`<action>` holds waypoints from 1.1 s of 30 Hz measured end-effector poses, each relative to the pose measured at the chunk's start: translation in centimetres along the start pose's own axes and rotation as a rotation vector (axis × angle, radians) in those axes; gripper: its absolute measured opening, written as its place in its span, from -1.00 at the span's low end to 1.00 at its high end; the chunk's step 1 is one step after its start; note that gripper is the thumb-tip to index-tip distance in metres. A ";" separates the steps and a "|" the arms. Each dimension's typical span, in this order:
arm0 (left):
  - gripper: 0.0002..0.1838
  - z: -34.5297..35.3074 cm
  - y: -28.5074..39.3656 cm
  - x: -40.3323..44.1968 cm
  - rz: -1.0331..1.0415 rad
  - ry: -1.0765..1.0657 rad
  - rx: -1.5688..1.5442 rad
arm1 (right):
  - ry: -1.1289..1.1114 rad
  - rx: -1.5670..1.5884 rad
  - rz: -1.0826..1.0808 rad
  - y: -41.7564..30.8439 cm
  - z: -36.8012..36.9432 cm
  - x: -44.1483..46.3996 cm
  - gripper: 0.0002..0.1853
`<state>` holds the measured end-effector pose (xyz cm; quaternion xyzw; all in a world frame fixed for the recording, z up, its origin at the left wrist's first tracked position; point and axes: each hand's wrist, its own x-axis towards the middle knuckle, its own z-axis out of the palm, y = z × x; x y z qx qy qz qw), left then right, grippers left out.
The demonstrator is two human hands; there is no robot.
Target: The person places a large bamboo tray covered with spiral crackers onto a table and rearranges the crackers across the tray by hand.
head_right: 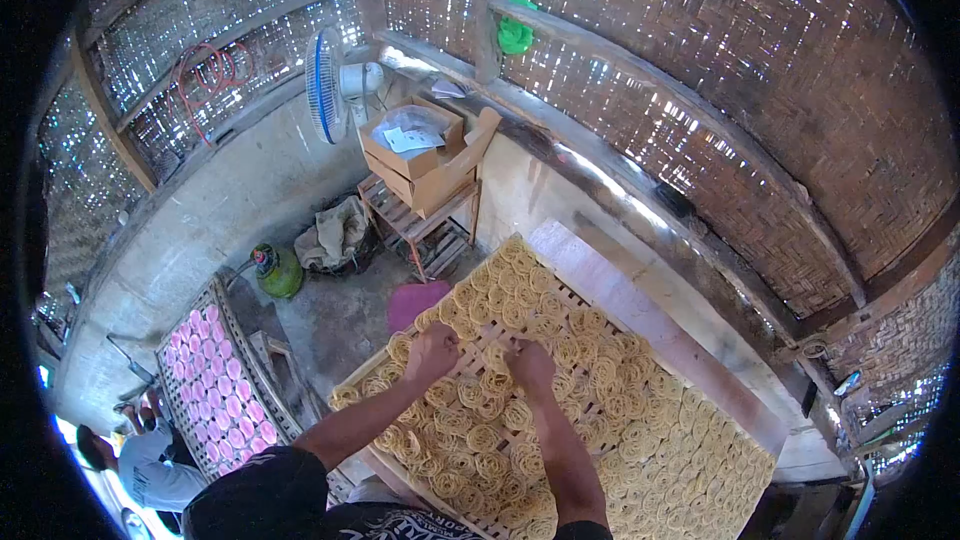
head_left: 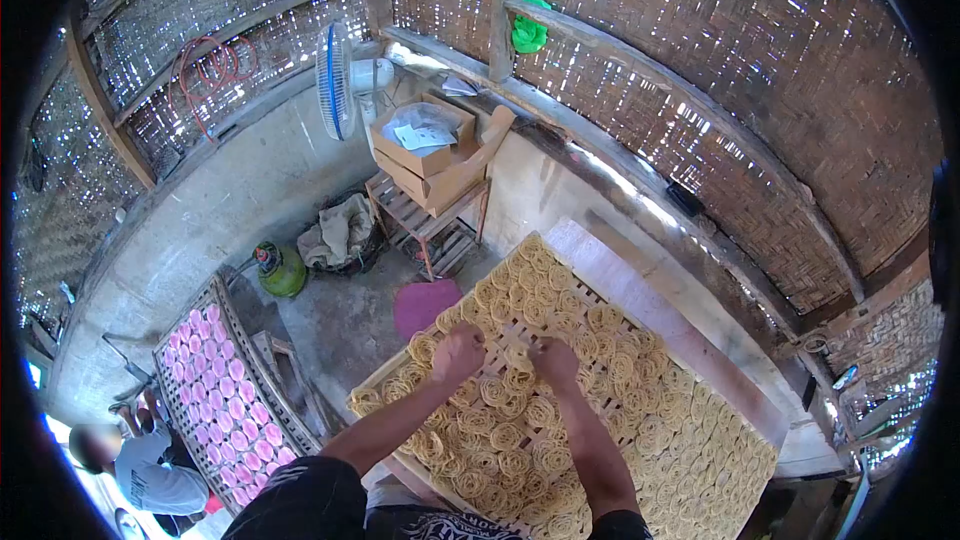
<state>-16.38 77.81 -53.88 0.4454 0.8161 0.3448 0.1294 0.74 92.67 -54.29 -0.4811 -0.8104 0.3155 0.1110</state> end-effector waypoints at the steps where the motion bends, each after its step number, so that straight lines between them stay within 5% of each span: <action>1: -0.83 -0.7 0.8 -1.3 0.095 0.043 0.055 | 0.083 -0.108 -0.045 -0.6 0.1 -0.8 -0.68; 5: -0.81 1.9 -1.6 -5.2 0.412 -0.006 0.161 | 0.084 -0.194 -0.316 -2.7 2.1 0.3 -0.61; 11: -0.70 1.6 -2.0 -2.5 0.266 -0.062 0.176 | 0.084 -0.440 -0.676 -2.7 5.5 5.4 -0.72; 14: -0.65 2.0 -2.5 0.5 0.265 -0.019 0.264 | -0.079 -0.580 -0.609 -3.7 4.4 5.1 -0.73; 17: -0.64 2.1 -3.6 2.2 0.373 -0.078 0.407 | 0.176 -0.448 -0.641 -3.6 4.8 5.7 -0.80; 20: -0.67 1.9 -4.4 3.1 0.513 -0.129 0.516 | 0.278 0.131 -0.197 -4.6 3.5 5.6 -0.86; 23: -0.73 3.0 -4.7 4.0 0.485 0.055 0.380 | 0.387 0.549 -0.135 -2.6 1.7 6.6 -0.81; 26: -0.79 1.5 -1.4 3.9 0.160 0.207 -0.052 | -0.053 0.841 0.205 -1.0 -1.1 4.6 -0.79; 29: -0.83 1.8 -0.6 2.1 -0.072 0.131 -0.172 | -0.241 0.473 0.214 1.8 -0.1 3.6 -0.77; 32: -0.84 2.5 -1.9 0.5 -0.061 0.095 -0.051 | 0.218 -0.262 -0.319 1.3 1.6 3.2 -0.78; 33: -0.84 2.3 -2.1 0.5 -0.035 0.097 -0.002 | 0.202 -0.219 -0.346 -0.1 1.7 3.4 -0.77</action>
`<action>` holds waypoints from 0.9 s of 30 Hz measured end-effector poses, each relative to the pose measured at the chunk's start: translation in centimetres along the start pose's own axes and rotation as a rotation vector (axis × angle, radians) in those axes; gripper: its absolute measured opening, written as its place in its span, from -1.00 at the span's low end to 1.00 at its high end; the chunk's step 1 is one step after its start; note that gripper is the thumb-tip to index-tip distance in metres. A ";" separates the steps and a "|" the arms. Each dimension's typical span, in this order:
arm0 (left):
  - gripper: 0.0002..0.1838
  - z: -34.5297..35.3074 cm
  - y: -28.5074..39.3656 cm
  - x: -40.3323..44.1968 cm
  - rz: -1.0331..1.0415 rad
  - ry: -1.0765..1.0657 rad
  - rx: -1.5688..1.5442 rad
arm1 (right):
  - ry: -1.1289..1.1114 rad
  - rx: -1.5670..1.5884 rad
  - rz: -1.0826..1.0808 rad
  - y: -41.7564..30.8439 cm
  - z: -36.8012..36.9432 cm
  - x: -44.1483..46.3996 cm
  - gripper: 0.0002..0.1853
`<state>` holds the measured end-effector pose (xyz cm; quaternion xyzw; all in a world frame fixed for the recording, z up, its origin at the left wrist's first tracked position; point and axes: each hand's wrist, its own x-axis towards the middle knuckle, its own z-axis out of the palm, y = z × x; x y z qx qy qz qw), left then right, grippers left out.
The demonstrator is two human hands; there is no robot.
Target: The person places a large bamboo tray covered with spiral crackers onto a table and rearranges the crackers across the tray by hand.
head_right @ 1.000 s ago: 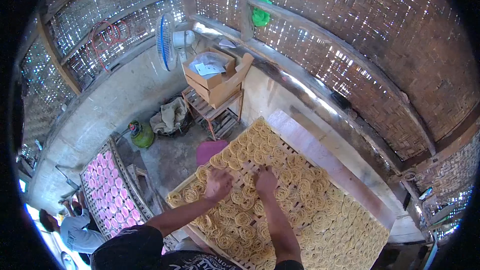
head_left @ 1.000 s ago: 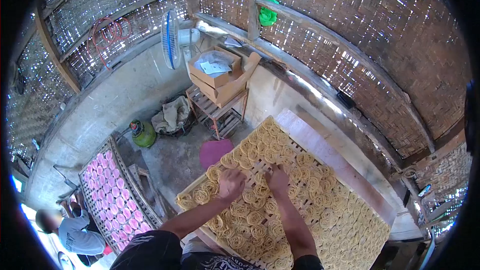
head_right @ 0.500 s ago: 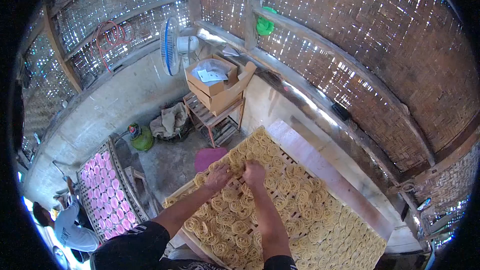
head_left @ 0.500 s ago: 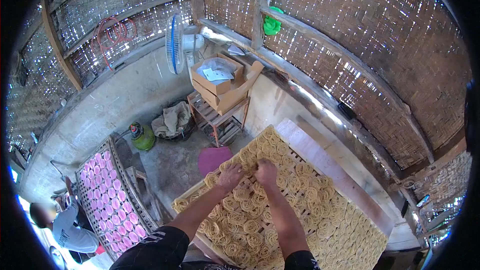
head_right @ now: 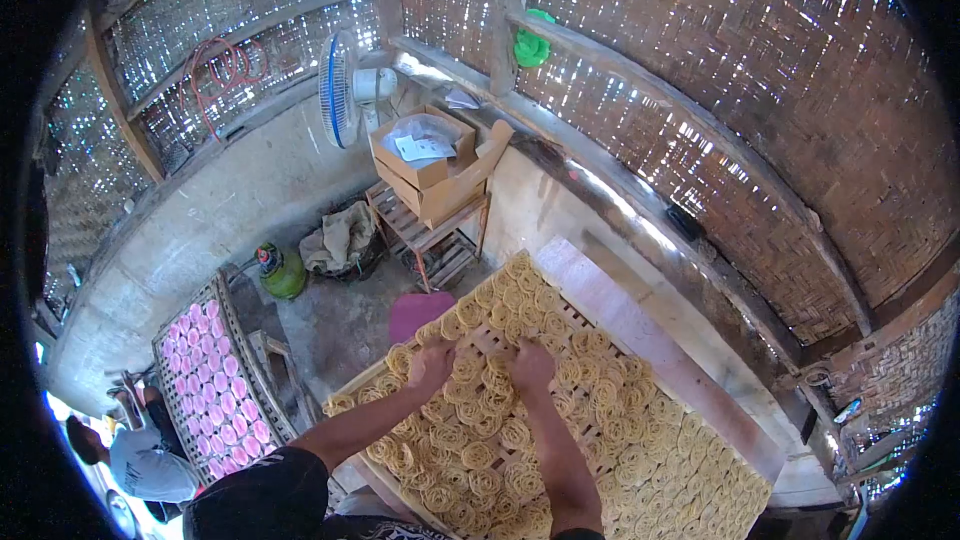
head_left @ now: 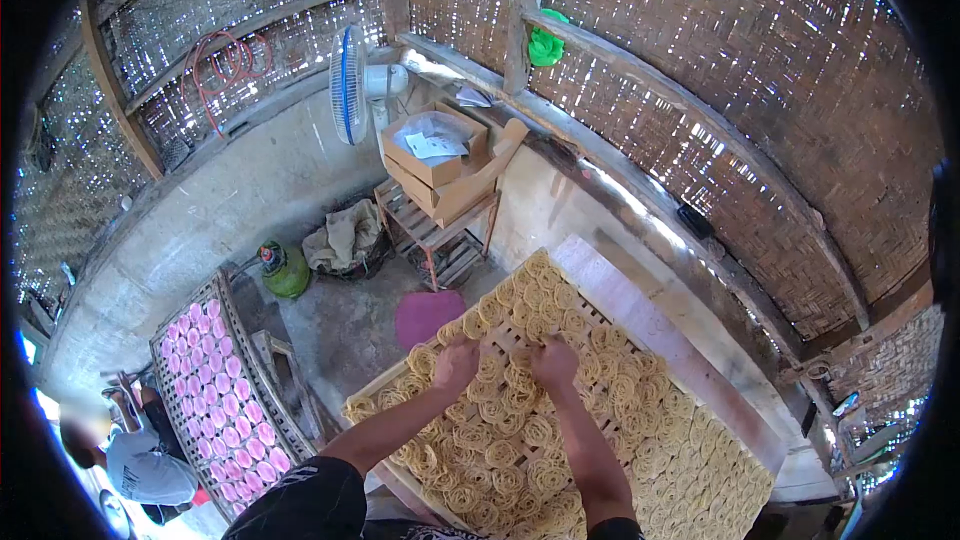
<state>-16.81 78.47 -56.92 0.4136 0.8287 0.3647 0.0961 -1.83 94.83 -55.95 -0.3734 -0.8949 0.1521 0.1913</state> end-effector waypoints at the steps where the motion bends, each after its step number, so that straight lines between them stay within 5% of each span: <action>1: -0.82 -0.2 -0.3 0.3 0.013 0.040 0.046 | -0.011 0.049 -0.021 -1.3 0.0 0.7 -0.75; 5: -0.75 -2.0 -0.9 3.6 -0.014 0.100 0.291 | -0.049 0.012 -0.231 -4.9 2.8 3.4 -0.70; 15: -0.77 1.3 -1.9 5.9 -0.064 0.171 0.444 | -0.223 -0.132 -0.182 -5.0 7.4 7.7 -0.76; 18: -0.77 1.1 -1.8 6.5 -0.110 0.112 0.397 | -0.038 0.202 0.037 -6.5 4.2 7.0 -0.82; 20: -0.77 1.2 -1.7 6.9 -0.134 0.125 0.370 | 0.074 0.921 0.354 -5.8 3.5 7.3 -0.81; 22: -0.78 1.9 -1.8 6.6 -0.114 0.151 0.340 | 0.011 1.257 0.539 -3.8 2.3 6.4 -0.79; 24: -0.79 2.7 -2.0 7.3 -0.041 0.217 0.313 | -0.231 1.215 0.565 -1.7 0.1 5.5 -0.77; 27: -0.84 -0.6 1.1 8.0 -0.340 -0.110 0.010 | -0.422 0.901 0.662 -0.5 -1.4 2.3 -0.71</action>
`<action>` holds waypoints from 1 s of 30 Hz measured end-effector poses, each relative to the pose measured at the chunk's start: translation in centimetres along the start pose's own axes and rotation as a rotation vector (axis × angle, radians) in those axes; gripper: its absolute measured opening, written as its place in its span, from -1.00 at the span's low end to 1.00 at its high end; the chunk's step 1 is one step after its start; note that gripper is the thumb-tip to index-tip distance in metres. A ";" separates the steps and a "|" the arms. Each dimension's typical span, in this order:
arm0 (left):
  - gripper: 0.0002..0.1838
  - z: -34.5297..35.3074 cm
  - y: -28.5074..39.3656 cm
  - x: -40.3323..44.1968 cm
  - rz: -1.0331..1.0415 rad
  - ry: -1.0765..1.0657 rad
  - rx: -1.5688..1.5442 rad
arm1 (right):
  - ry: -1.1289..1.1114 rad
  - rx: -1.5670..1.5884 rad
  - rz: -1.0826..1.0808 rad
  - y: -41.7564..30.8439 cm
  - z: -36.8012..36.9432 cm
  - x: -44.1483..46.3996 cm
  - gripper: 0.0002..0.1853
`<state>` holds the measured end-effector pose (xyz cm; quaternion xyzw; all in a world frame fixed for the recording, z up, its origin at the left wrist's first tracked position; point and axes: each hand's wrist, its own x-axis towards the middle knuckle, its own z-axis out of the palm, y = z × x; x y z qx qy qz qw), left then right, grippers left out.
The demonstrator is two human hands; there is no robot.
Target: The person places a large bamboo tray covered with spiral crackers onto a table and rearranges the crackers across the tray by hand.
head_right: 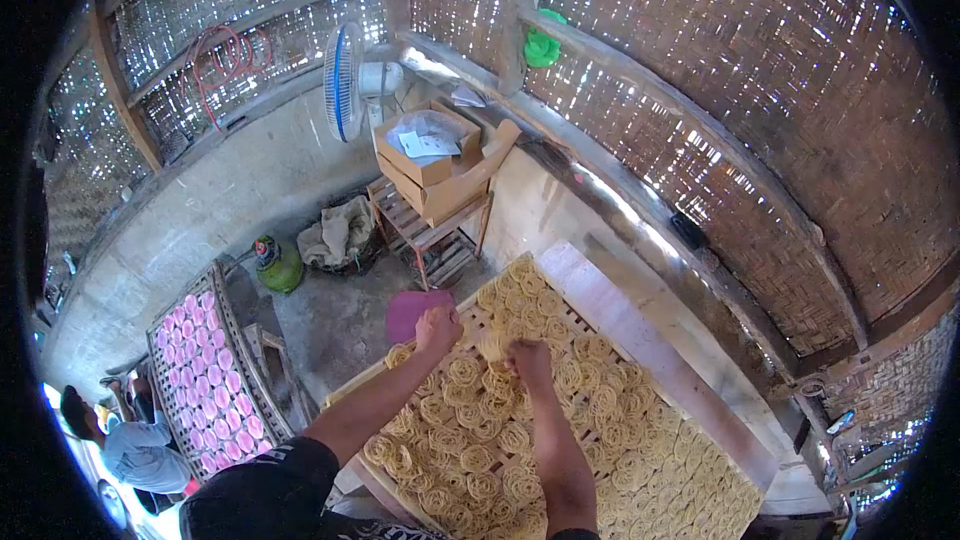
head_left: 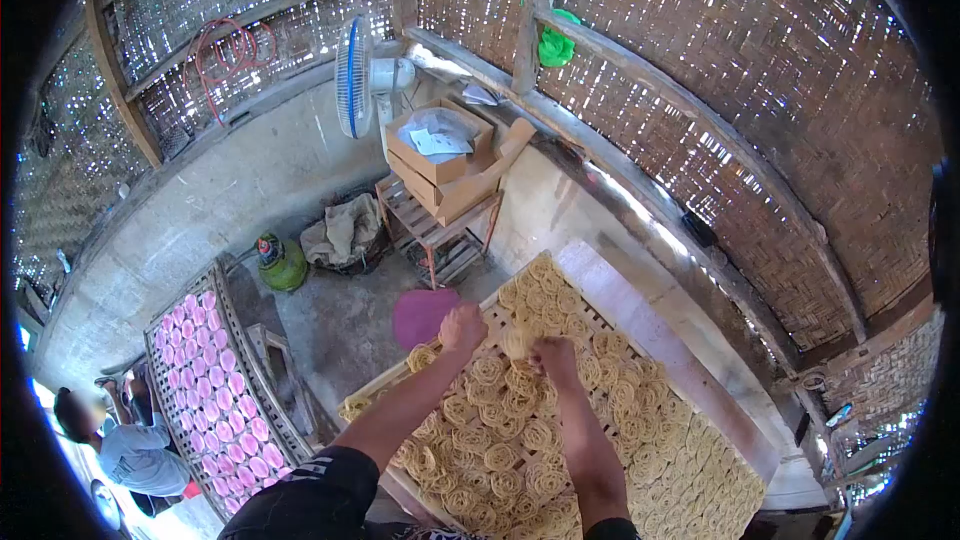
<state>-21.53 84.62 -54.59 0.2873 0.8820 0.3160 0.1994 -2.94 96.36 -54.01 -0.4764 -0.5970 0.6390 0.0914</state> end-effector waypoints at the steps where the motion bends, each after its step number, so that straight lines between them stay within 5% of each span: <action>1: -0.86 -0.2 0.2 -0.4 0.119 0.073 -0.018 | 0.072 -0.240 -0.154 0.6 -0.2 0.0 -0.71; 3: -0.89 0.0 -0.4 -2.4 0.351 0.204 -0.048 | 0.214 -0.717 -0.442 2.5 0.0 -0.1 -0.71; 6: -0.89 0.0 -0.6 -4.3 0.588 0.405 -0.064 | 0.359 -0.815 -0.521 2.5 0.7 -0.4 -0.72; 9: -0.86 0.1 -2.6 -5.0 0.860 0.307 0.246 | 0.331 -0.741 -0.577 2.1 1.4 -0.3 -0.75; 12: -0.78 -0.7 -5.1 -4.6 0.896 0.301 0.146 | 0.350 -0.767 -0.582 2.2 1.7 0.3 -0.73; 15: -0.69 -1.4 -6.2 -3.8 0.616 0.269 0.392 | 0.380 -0.804 -0.588 1.7 2.3 1.2 -0.69; 18: -0.67 -1.6 -6.9 -2.2 0.631 0.125 0.408 | 0.500 -0.968 -0.684 0.4 3.6 3.2 -0.61; 24: -0.79 -3.1 -4.8 -0.9 0.577 0.016 0.378 | 0.439 -1.099 -0.631 -1.6 4.6 4.9 -0.52; 27: -0.82 -5.2 -3.6 0.3 0.528 -0.158 0.093 | 0.289 -1.081 -0.523 -2.5 3.4 5.7 -0.53; 30: -0.86 -6.7 -2.8 1.0 0.703 -0.037 -0.186 | 0.482 -0.648 -0.292 -2.9 1.3 5.6 -0.63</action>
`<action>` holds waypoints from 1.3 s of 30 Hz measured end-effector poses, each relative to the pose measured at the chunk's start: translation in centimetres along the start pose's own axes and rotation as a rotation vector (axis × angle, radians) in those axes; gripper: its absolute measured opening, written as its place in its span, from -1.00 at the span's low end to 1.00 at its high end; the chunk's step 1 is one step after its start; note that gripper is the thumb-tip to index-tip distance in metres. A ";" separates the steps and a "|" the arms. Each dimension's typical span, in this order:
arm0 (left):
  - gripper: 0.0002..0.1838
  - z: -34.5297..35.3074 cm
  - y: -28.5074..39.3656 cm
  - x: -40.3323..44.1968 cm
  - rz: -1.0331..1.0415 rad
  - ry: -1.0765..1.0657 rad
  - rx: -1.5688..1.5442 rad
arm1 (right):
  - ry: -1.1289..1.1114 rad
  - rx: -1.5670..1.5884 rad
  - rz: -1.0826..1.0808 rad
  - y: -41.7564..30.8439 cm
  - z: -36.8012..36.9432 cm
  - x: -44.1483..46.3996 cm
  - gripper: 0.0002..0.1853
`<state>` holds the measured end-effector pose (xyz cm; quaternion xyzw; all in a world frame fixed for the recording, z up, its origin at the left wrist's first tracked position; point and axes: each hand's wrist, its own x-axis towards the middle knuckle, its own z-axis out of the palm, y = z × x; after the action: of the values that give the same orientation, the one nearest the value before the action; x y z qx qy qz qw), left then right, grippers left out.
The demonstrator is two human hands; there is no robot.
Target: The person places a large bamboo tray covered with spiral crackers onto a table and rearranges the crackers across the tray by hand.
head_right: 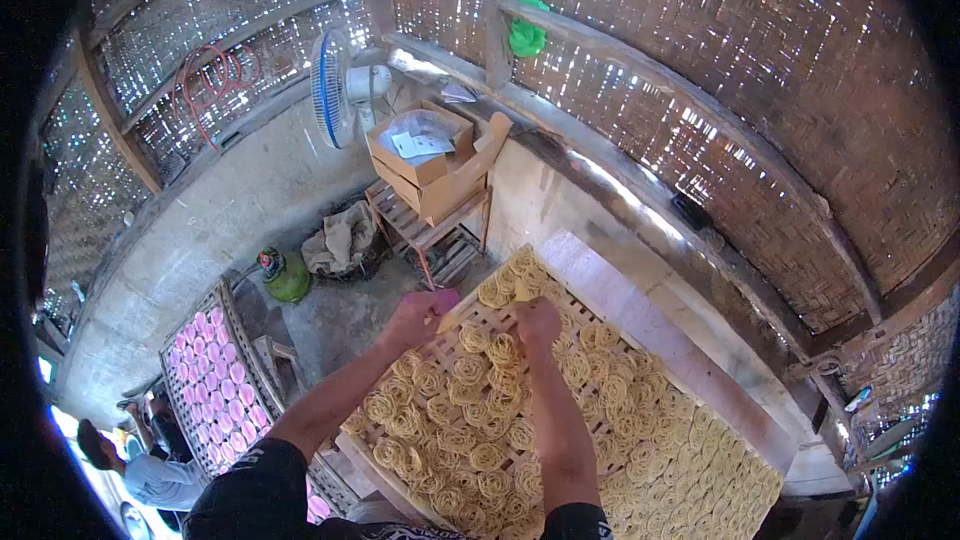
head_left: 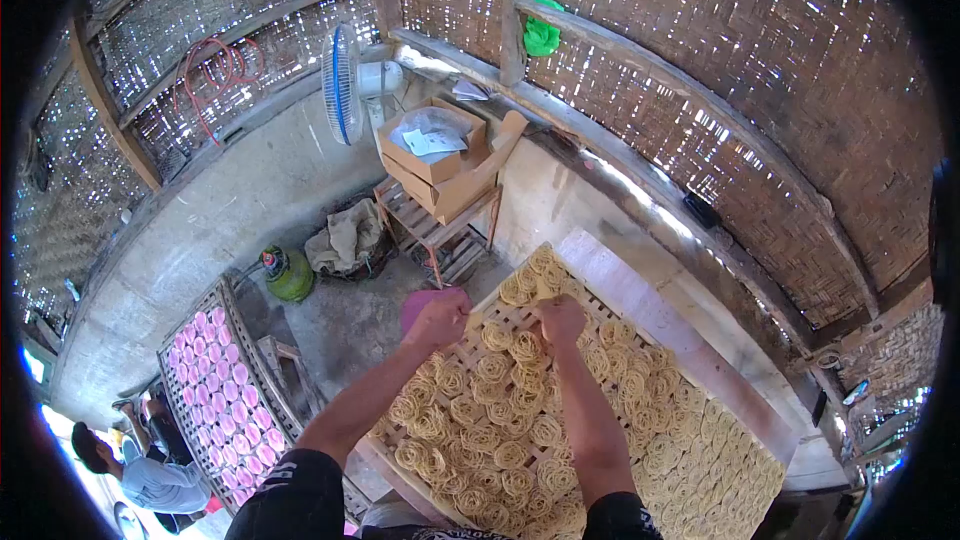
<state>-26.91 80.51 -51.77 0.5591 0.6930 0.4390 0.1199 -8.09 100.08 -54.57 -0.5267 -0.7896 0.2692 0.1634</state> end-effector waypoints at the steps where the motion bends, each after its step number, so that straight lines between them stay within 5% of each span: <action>1: -0.87 0.0 0.6 -0.4 -0.018 0.046 0.057 | 0.028 0.186 0.063 0.2 -0.3 -0.1 -0.68; 3: -0.84 0.4 2.5 -2.4 -0.060 0.144 0.168 | 0.085 0.551 0.182 -0.4 -2.0 -1.3 -0.76; 7: -0.63 4.1 -0.7 -6.8 0.172 -0.131 0.334 | -0.134 1.006 0.302 -0.9 -2.6 -2.7 -0.83; 9: -0.49 4.4 0.9 -6.5 0.036 -0.182 0.303 | -0.219 1.088 0.342 -0.3 -1.5 -3.0 -0.84; 12: -0.35 5.6 4.6 -2.8 -0.584 0.031 -0.185 | -0.321 1.258 0.406 -0.1 -1.7 -4.6 -0.81; 15: -0.30 10.7 0.7 -0.1 -0.630 0.054 -0.544 | -0.306 1.313 0.429 -0.2 -1.6 -5.9 -0.79; 18: -0.39 7.7 5.4 1.1 -0.447 -0.128 -0.244 | -0.203 1.342 0.568 3.7 0.1 -5.2 -0.79; 21: -0.52 8.2 4.3 0.1 -0.191 -0.086 -0.097 | -0.116 1.398 0.594 4.7 -3.0 -5.8 -0.74; 24: -0.63 9.6 2.6 0.7 -0.245 -0.168 -0.053 | -0.250 0.815 0.360 5.8 -3.6 -7.3 -0.69; 27: -0.69 9.9 2.8 2.7 -0.266 -0.406 0.449 | -0.226 -0.127 -0.038 4.4 -6.1 -8.2 -0.70; 30: -0.69 11.0 3.1 3.9 -0.144 -0.187 0.406 | 0.124 -0.027 -0.131 6.5 -4.2 -6.6 -0.60; 33: -0.64 13.5 3.8 5.9 0.041 -0.237 0.519 | 0.289 -0.278 -0.333 7.6 -3.1 -3.2 -0.50; 39: -0.62 16.6 1.5 8.2 0.148 -0.425 0.637 | 0.245 -0.409 -0.266 8.2 -2.4 -0.4 -0.37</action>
<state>-17.83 95.62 -57.66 0.6951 0.7123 0.0838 0.0492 -0.54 102.76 -57.49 -0.4690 -0.8642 0.0146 0.1817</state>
